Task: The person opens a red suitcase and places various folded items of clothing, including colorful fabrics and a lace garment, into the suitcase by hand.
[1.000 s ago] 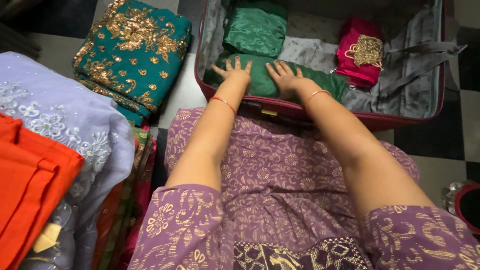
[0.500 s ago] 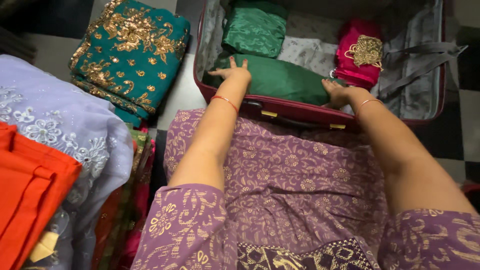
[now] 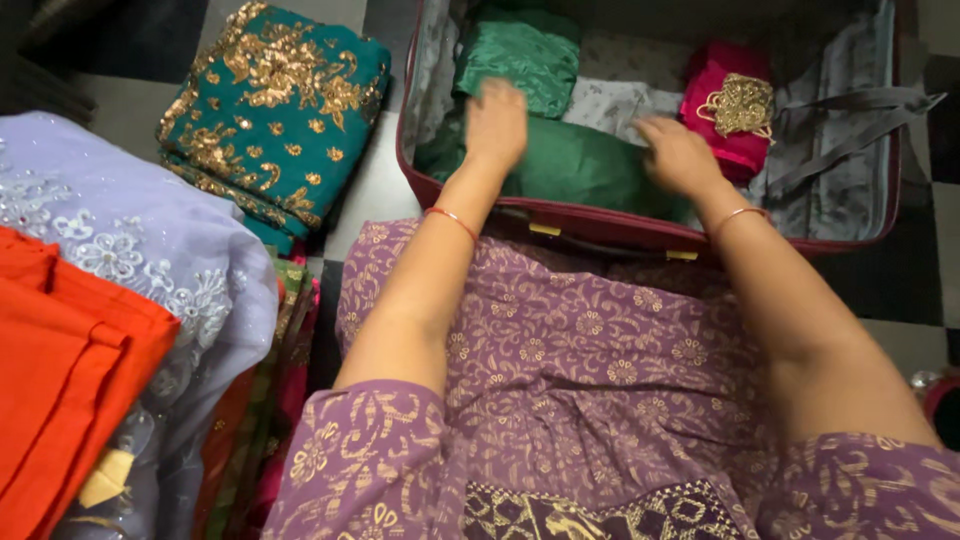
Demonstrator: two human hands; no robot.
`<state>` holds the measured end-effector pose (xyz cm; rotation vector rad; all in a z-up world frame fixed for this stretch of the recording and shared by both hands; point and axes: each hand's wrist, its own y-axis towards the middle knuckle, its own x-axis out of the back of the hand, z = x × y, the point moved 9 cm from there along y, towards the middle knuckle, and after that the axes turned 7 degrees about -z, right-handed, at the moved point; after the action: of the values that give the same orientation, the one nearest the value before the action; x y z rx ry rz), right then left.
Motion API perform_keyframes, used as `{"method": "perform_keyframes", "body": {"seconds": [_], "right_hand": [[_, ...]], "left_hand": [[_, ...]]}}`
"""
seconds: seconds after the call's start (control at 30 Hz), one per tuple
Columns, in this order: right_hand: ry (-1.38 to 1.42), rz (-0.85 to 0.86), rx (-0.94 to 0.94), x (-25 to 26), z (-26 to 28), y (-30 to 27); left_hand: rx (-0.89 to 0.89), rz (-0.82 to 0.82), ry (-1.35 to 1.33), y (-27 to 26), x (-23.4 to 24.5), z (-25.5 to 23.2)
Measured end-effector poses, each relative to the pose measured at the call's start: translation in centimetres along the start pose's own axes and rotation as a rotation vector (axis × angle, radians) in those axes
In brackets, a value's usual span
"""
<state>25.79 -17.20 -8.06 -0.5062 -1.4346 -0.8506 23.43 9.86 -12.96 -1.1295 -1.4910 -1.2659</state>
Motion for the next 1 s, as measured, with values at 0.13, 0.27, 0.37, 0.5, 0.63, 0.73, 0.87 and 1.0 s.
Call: {"method": "perform_keyframes", "body": {"seconds": [0.13, 0.27, 0.37, 0.5, 0.63, 0.73, 0.87, 1.0], "right_hand": [[0.221, 0.352, 0.161, -1.2, 7.0, 1.7], [0.001, 0.841, 0.028, -5.7, 8.4, -0.6], [-0.092, 0.900, -0.086, -7.2, 8.3, -0.8], [-0.123, 0.938, -0.103, -9.0, 7.8, -1.1], [-0.111, 0.921, -0.118, -9.9, 7.4, -1.1], [-0.136, 0.916, -0.121, -9.1, 7.6, -0.7], [-0.022, 0.737, -0.029, -5.9, 8.9, 0.6], [0.146, 0.436, -0.147, 1.6, 8.9, 0.9]], "left_hand": [[-0.276, 0.532, -0.237, -4.0, 0.2, -4.3], [-0.236, 0.808, -0.043, -6.0, -0.6, -3.2], [-0.211, 0.833, -0.017, -5.6, -2.2, -3.1], [-0.206, 0.843, -0.011, -5.0, -3.7, -2.6], [-0.213, 0.866, 0.033, -5.1, -3.9, -2.4], [-0.224, 0.818, 0.018, -4.7, -3.7, -2.5], [-0.202, 0.728, -0.198, -3.5, -4.2, -2.4], [-0.092, 0.343, -0.847, -2.3, 2.0, -1.3]]}}
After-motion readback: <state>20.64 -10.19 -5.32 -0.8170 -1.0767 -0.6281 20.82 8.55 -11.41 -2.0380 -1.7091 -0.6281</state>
